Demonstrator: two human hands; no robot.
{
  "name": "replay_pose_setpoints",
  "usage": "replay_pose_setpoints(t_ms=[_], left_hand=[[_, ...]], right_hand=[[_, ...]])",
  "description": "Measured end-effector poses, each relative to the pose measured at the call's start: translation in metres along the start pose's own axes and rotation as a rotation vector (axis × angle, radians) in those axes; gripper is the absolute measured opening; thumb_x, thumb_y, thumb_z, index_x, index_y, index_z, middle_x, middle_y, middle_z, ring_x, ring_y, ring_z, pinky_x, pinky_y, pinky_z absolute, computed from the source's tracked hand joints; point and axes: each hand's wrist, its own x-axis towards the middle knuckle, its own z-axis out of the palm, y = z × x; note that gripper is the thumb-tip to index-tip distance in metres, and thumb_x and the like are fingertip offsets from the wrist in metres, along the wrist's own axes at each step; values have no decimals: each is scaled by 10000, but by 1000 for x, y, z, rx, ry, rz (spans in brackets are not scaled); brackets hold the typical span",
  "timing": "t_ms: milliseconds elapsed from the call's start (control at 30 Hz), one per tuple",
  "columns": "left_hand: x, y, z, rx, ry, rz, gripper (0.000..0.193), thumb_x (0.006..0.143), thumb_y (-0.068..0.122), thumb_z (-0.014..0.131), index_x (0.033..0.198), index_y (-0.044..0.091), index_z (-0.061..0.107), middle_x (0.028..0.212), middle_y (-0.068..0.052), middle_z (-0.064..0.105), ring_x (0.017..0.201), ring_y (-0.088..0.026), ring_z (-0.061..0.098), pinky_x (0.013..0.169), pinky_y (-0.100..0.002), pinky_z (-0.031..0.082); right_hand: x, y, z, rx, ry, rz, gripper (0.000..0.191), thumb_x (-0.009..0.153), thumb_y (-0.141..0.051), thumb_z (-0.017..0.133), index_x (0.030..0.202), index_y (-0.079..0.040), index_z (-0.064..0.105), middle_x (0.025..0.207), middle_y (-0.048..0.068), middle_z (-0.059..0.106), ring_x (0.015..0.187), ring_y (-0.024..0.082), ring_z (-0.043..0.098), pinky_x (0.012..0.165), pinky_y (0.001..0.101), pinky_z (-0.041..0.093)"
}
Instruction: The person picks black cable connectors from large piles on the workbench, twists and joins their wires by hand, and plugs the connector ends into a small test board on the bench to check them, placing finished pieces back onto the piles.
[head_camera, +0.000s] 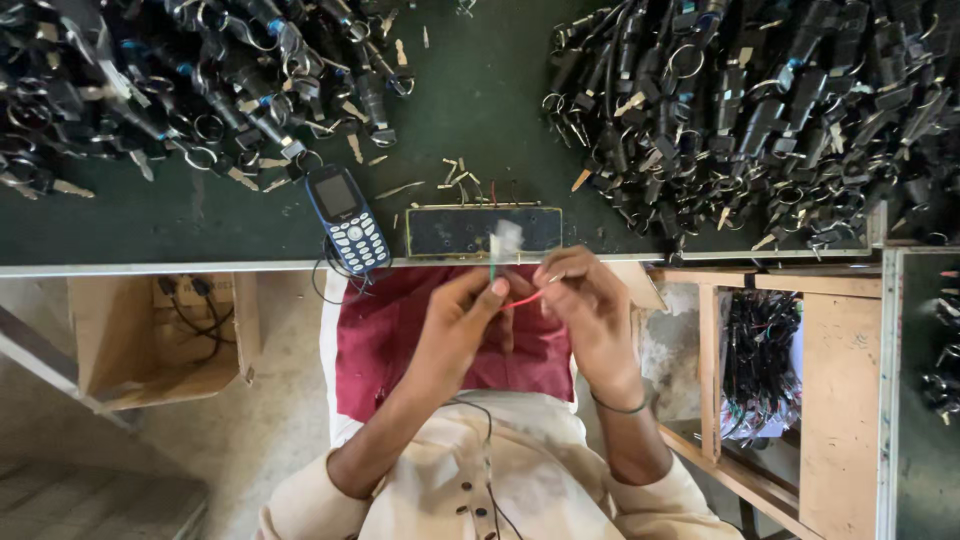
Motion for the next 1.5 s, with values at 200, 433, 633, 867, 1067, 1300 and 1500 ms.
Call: replay_pose_setpoints(t_ms=[200, 433, 633, 867, 1067, 1300, 1500], left_hand=[[4, 2, -2, 62, 62, 29, 222, 977, 90, 664, 1144, -47, 716, 754, -27, 653, 601, -78, 602, 557, -247, 512], [-5, -7, 3, 103, -72, -12, 254, 1027, 93, 598, 1208, -44, 711, 682, 23, 503, 551, -48, 490, 470, -228, 476], [0, -8, -1, 66, -112, 116, 223, 986, 58, 633, 1173, -55, 680, 836, 0, 562, 636, -86, 613, 537, -310, 621], [1, -11, 9, 87, 362, 173, 198, 984, 102, 646, 1086, -54, 714, 788, -74, 697, 614, -130, 662, 541, -308, 608], [11, -8, -13, -203, 276, 55, 144, 963, 83, 700, 1029, -39, 739, 831, -42, 708, 676, -82, 618, 672, -305, 600], [11, -51, -29, 82, 235, -106, 143, 917, 115, 752, 886, -24, 745, 685, -29, 681, 598, -79, 608, 548, -246, 482], [20, -79, -25, 381, 375, 73, 174, 928, 132, 752, 871, -32, 764, 708, -27, 725, 622, -42, 608, 550, -221, 489]], right_hand=[[10, -3, -3, -91, -18, 298, 295, 1057, -275, 523, 1135, -21, 652, 1001, 47, 672, 841, 79, 587, 753, 233, 500], [37, 24, -21, 84, -69, 397, 214, 1042, -203, 677, 1109, -1, 689, 978, 37, 625, 837, 59, 525, 760, 237, 448], [34, 46, -28, 563, -51, 364, 131, 995, -174, 683, 964, -97, 582, 1054, 85, 700, 617, 22, 391, 559, 182, 359], [40, 35, -8, 399, 36, 368, 164, 1044, -209, 605, 951, -98, 527, 969, 71, 674, 590, 55, 395, 513, 207, 331], [13, 33, 7, 241, 154, 498, 180, 1080, -257, 506, 1163, -114, 576, 744, -14, 474, 552, 38, 356, 468, 195, 317], [-10, 46, -33, 149, -64, 569, 353, 1012, -173, 579, 1332, -23, 592, 878, 29, 621, 651, 60, 524, 597, 238, 502], [-8, 83, -47, 158, 80, 618, 260, 1011, -201, 649, 1075, 49, 675, 839, 102, 711, 508, 70, 500, 467, 250, 461]])
